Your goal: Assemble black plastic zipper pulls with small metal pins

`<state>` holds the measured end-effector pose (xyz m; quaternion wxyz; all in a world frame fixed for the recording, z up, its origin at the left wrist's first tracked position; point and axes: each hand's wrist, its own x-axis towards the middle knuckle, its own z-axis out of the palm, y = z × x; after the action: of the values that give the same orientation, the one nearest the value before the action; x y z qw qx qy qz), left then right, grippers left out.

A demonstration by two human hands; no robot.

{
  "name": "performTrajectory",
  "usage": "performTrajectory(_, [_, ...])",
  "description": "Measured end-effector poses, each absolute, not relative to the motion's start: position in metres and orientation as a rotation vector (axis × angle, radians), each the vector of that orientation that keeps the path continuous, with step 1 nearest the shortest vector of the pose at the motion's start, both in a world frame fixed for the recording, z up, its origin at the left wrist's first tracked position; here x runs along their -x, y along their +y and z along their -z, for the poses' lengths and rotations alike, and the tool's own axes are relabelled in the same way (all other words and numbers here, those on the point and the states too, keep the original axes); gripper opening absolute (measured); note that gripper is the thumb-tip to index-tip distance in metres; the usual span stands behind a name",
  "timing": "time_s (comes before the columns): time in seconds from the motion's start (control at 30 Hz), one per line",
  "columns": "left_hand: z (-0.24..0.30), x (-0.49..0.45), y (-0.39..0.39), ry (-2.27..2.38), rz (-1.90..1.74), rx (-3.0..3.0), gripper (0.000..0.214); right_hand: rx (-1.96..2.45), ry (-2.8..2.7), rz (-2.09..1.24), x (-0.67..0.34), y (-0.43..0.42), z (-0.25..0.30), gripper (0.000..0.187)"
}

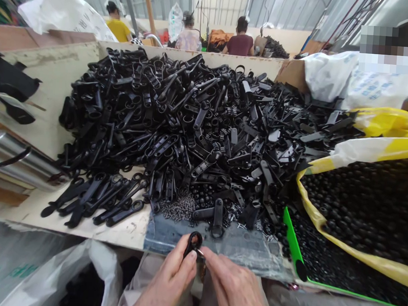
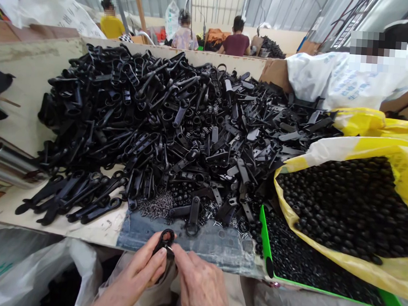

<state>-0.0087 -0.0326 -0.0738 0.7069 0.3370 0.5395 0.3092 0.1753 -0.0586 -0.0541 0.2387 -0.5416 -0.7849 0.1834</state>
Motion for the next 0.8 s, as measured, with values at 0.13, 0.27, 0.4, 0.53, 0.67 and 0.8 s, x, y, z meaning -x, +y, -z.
performTrajectory(0.13, [0.077,0.007,-0.033,1.216,-0.697,-0.752,0.068,1.499,-2.187,-0.447,-0.175,-0.058,0.057,0.049])
performTrajectory(0.27, [0.076,0.005,-0.031,1.224,-0.698,-0.724,0.067,1.502,-2.217,-0.264,-0.174,-0.059,0.06,0.053])
performTrajectory(0.4, [0.073,0.004,-0.03,1.266,-0.684,-0.754,0.069,1.527,-2.23,-0.16,-0.173,-0.06,0.063,0.055])
performTrajectory(0.53, [0.073,0.004,-0.031,1.251,-0.718,-0.681,0.07,1.544,-2.235,-0.187,-0.173,-0.059,0.062,0.053])
performTrajectory(0.67, [0.07,0.004,-0.031,1.248,-0.707,-0.635,0.067,1.528,-2.239,-0.204,-0.174,-0.058,0.062,0.049])
performTrajectory(0.8, [0.067,0.004,-0.029,1.277,-0.68,-0.663,0.066,1.491,-2.249,-0.213,-0.175,-0.056,0.06,0.045])
